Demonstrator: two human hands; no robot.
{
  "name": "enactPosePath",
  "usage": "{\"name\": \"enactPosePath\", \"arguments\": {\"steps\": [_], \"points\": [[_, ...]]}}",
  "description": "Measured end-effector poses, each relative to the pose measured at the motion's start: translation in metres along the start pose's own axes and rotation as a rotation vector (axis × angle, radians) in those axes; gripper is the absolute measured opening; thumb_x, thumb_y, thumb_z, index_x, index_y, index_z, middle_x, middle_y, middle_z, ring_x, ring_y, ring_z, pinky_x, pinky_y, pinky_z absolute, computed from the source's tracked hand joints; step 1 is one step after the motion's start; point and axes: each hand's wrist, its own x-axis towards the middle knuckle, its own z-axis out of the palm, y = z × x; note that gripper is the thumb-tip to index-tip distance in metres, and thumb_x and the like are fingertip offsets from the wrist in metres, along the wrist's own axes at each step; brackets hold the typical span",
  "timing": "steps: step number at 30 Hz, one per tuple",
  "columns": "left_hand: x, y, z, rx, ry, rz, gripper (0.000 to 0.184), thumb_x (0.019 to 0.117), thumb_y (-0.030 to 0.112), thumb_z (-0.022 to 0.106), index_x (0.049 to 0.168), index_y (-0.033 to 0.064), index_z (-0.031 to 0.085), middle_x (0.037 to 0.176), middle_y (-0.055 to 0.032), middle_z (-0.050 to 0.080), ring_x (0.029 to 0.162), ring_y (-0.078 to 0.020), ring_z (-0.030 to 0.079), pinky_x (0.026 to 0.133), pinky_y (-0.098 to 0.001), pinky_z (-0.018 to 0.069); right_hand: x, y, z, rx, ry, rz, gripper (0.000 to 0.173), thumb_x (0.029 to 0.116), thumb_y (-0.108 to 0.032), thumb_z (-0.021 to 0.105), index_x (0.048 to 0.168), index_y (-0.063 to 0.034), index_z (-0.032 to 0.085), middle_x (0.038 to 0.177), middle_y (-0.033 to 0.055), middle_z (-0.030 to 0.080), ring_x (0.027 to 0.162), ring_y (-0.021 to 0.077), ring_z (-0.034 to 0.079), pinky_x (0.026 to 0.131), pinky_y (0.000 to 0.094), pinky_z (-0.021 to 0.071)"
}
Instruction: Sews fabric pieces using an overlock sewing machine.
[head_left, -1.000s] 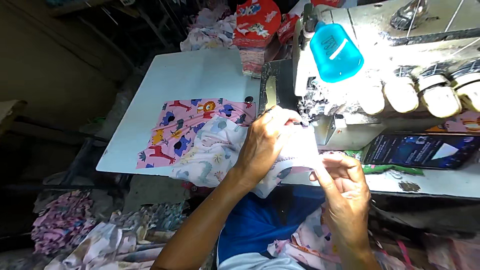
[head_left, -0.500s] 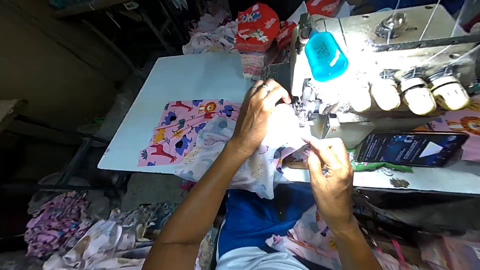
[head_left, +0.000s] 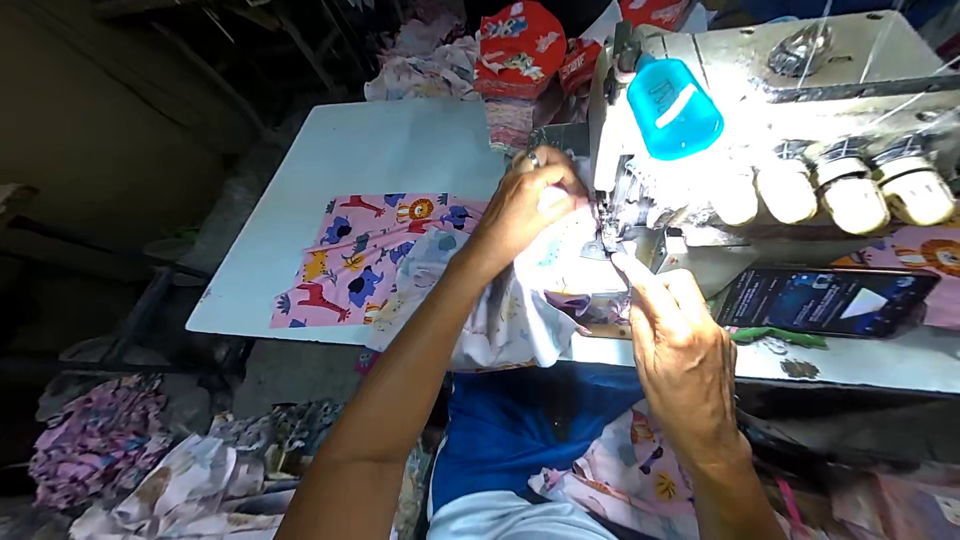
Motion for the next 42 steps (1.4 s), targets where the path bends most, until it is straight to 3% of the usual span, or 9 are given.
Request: {"name": "enactPosePath", "arguments": {"steps": [6,11,19,23,27,32,35,37,42], "points": [[0.004,-0.03,-0.01,-0.136,0.023,-0.257,0.024,0.0984,0.019,0.066,0.115,0.0013,0.069,0.145,-0.0197,0.053,0.137,-0.0259,0.051,0.108,-0.0379,0.0469,-0.018,0.006,0.004,0.028,-0.02,-0.036,0.037,0.1034,-0.014,0.052,0.138,-0.0125,0.067,0.091,0.0131,0.065,0.073,0.0258,0.063,0.059,0.038,0.0494],[-0.037,0.006,-0.02,-0.406,0.091,-0.532,0.031,0.0983,0.005,0.063,0.128,0.0016,0.058,0.125,-0.014,0.063,0.099,-0.015,0.067,0.086,-0.0324,0.0563,-0.023,0.001,0.004,0.124,-0.03,-0.071,0.035,0.102,-0.014,0.057,0.135,-0.0092,0.068,0.105,0.0163,0.066,0.092,0.0275,0.066,0.076,0.0374,0.0549],[-0.119,0.062,-0.011,-0.286,0.233,-0.452,0.034,0.0941,0.003,0.067,0.128,0.0111,0.068,0.125,-0.0076,0.062,0.098,-0.0149,0.065,0.077,-0.031,0.0581,-0.008,-0.019,0.0,0.238,0.007,-0.143,0.032,0.1001,-0.015,0.062,0.131,-0.0083,0.069,0.109,0.0166,0.058,0.078,0.0189,0.061,0.064,0.0294,0.053],[-0.139,0.082,0.017,-0.027,0.256,-0.19,0.019,0.0924,0.011,0.07,0.109,0.0112,0.078,0.11,-0.0037,0.071,0.105,-0.0145,0.062,0.09,-0.0316,0.0505,0.007,-0.011,-0.006,0.46,-0.196,-0.24,0.045,0.0996,-0.01,0.058,0.144,-0.0161,0.06,0.144,0.0083,0.056,0.076,0.0082,0.062,0.063,0.0265,0.0547],[-0.14,0.091,0.036,0.187,0.183,0.011,0.017,0.0966,0.021,0.069,0.105,0.0137,0.081,0.108,-0.0044,0.074,0.104,-0.021,0.061,0.091,-0.0337,0.0463,0.014,0.018,-0.024,0.334,-0.308,-0.257,0.028,0.1024,-0.017,0.055,0.127,-0.0133,0.069,0.096,0.0033,0.073,0.072,0.0152,0.067,0.064,0.0378,0.0564],[-0.122,0.095,0.051,0.261,0.116,0.102,0.023,0.0988,0.025,0.065,0.111,0.0123,0.08,0.117,-0.001,0.075,0.11,-0.0238,0.06,0.094,-0.0384,0.0413,0.019,0.027,-0.035,0.132,-0.149,-0.145,0.02,0.1012,-0.009,0.054,0.114,-0.0054,0.069,0.091,0.0129,0.069,0.065,0.0253,0.064,0.059,0.0445,0.0527],[-0.121,0.095,0.045,0.03,0.373,0.025,0.014,0.0966,0.015,0.068,0.099,0.0062,0.079,0.109,-0.0089,0.073,0.114,-0.0215,0.062,0.102,-0.036,0.0463,0.005,0.021,-0.026,0.288,-0.177,-0.09,0.023,0.1008,-0.013,0.054,0.118,-0.0047,0.067,0.088,0.0082,0.069,0.064,0.0153,0.063,0.06,0.0347,0.0551],[-0.127,0.09,0.026,-0.096,0.602,-0.029,0.014,0.0997,0.017,0.067,0.099,0.0058,0.075,0.116,-0.0048,0.07,0.118,-0.0109,0.063,0.102,-0.0286,0.0519,-0.018,0.013,-0.007,0.455,-0.299,-0.103,0.024,0.1003,-0.018,0.059,0.116,-0.0026,0.07,0.086,0.0076,0.072,0.064,0.0139,0.066,0.061,0.0336,0.0578],[-0.071,0.046,-0.059,0.315,0.861,0.25,0.017,0.1055,0.012,0.057,0.106,0.0016,0.071,0.108,-0.0058,0.066,0.1,-0.0026,0.059,0.087,-0.0178,0.0455,-0.041,-0.018,0.027,0.896,-0.339,0.002,0.018,0.0994,-0.015,0.064,0.103,0.0001,0.072,0.085,0.003,0.069,0.062,0.0011,0.06,0.059,0.0159,0.0534]]}}
